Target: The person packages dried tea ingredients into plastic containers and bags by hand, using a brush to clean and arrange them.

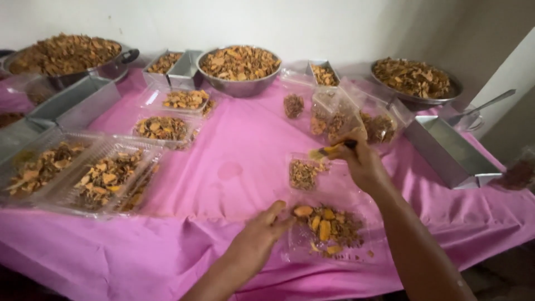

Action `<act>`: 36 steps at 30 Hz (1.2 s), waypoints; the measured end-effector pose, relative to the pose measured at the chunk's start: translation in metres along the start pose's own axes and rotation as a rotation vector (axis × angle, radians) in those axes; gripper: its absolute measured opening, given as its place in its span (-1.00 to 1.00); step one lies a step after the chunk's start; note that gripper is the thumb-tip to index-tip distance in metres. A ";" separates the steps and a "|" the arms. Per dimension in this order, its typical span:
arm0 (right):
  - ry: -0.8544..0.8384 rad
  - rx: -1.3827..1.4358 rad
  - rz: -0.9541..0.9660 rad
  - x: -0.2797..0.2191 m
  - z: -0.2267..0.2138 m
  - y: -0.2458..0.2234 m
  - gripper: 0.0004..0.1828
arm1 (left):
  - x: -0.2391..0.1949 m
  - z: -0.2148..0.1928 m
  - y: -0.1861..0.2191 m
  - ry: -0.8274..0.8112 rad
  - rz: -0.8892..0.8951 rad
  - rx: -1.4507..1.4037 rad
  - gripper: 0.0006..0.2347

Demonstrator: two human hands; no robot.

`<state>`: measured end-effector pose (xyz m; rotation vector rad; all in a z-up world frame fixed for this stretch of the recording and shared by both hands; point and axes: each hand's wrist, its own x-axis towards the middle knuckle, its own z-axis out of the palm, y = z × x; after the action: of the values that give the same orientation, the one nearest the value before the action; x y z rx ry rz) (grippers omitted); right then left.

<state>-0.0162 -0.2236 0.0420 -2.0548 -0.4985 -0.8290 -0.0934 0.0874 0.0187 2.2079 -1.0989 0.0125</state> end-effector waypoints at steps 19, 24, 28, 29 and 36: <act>-0.153 0.110 0.206 0.014 0.004 -0.003 -0.78 | 0.097 0.045 -0.122 0.274 0.232 0.614 -0.81; -0.170 0.067 0.102 0.013 0.017 -0.010 -0.80 | 0.058 0.033 -0.092 0.525 0.318 0.640 -0.91; -0.185 0.284 0.119 0.014 0.024 -0.027 -0.78 | 0.033 0.043 -0.083 0.595 0.336 0.610 -0.91; -0.276 0.151 0.195 0.016 0.022 -0.043 -0.77 | 0.028 0.036 -0.071 0.584 0.332 0.612 -0.94; -0.315 -0.018 0.207 0.015 0.001 -0.078 -0.76 | 0.019 0.024 -0.032 0.613 0.317 0.568 -0.88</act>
<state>-0.0527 -0.1779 0.0963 -2.2212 -0.4379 -0.3910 -0.0643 0.0744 -0.0123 2.2104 -1.1499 1.1828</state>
